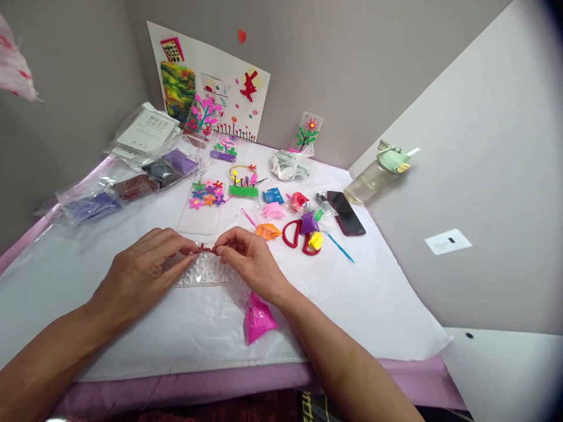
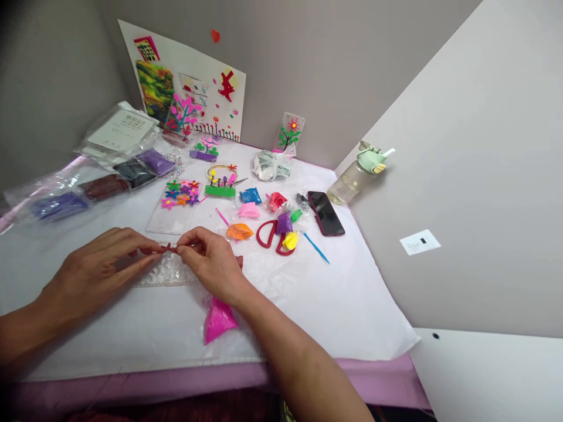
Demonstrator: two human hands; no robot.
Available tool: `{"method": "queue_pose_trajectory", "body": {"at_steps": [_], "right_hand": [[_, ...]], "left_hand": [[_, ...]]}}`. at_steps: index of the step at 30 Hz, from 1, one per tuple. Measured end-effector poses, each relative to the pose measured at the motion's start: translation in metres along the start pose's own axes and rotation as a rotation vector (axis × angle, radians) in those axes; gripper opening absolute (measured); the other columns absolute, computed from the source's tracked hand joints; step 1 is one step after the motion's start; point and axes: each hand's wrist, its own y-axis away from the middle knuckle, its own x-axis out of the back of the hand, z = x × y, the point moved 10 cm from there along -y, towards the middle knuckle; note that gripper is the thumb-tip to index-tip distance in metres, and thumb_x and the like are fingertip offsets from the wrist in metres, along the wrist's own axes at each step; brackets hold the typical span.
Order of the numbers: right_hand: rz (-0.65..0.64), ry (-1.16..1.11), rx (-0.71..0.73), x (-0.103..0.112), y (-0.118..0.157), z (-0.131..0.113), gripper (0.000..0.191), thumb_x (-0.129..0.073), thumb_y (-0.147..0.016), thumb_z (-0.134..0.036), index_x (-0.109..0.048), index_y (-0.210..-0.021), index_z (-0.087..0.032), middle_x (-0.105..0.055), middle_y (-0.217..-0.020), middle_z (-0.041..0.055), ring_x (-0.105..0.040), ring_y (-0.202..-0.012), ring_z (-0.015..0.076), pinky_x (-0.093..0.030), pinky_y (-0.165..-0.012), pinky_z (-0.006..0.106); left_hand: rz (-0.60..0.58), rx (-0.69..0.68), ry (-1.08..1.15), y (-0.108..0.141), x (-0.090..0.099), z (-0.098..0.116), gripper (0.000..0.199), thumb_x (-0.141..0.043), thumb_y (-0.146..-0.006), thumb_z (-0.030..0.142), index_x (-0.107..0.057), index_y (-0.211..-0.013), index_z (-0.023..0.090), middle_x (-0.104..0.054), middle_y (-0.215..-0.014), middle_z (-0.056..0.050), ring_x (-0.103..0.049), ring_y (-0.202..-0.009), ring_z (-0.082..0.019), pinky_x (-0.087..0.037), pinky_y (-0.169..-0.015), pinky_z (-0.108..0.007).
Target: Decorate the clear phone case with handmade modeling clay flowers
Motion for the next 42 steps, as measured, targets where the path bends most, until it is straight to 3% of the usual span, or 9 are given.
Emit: {"method": "queue_pose_trajectory", "body": {"at_steps": [23,33,38,42], "right_hand": [[-0.008,-0.014,-0.011,-0.001,0.000,0.000,0.004,-0.065,-0.089,-0.025,-0.065,-0.087,-0.021,-0.063,-0.081,-0.0018,-0.056,-0.072,0.0141,-0.046,-0.071,0.028],[-0.013,-0.013,-0.010,-0.002,0.000,0.000,0.005,-0.064,-0.088,-0.026,-0.065,-0.087,-0.021,-0.061,-0.079,-0.0023,-0.055,-0.071,0.0140,-0.042,-0.068,0.028],[-0.012,-0.013,-0.007,-0.002,0.000,-0.001,0.005,-0.064,-0.088,-0.026,-0.065,-0.087,-0.021,-0.062,-0.079,-0.0023,-0.054,-0.072,0.0141,-0.041,-0.068,0.028],[-0.016,-0.008,-0.010,-0.002,0.001,-0.002,0.006,-0.064,-0.089,-0.027,-0.065,-0.087,-0.021,-0.062,-0.080,-0.0020,-0.053,-0.071,0.0141,-0.039,-0.066,0.028]], "left_hand": [[-0.017,-0.037,-0.099,-0.002,-0.008,0.003,0.025,-0.054,-0.101,0.048,-0.067,-0.090,0.030,-0.071,-0.091,-0.004,-0.065,-0.091,-0.028,-0.043,-0.075,-0.039],[-0.012,0.017,-0.004,-0.003,-0.005,-0.001,0.028,-0.063,-0.094,0.057,-0.066,-0.086,0.031,-0.070,-0.085,-0.002,-0.065,-0.086,-0.027,-0.044,-0.076,-0.039],[0.017,0.050,0.021,-0.006,-0.001,-0.001,0.024,-0.055,-0.098,0.051,-0.073,-0.099,0.035,-0.076,-0.098,-0.004,-0.069,-0.098,-0.029,-0.050,-0.086,-0.042],[-0.014,0.030,0.000,-0.005,-0.006,-0.001,0.024,-0.053,-0.098,0.047,-0.074,-0.098,0.035,-0.075,-0.095,-0.004,-0.068,-0.096,-0.029,-0.051,-0.086,-0.043]]}}
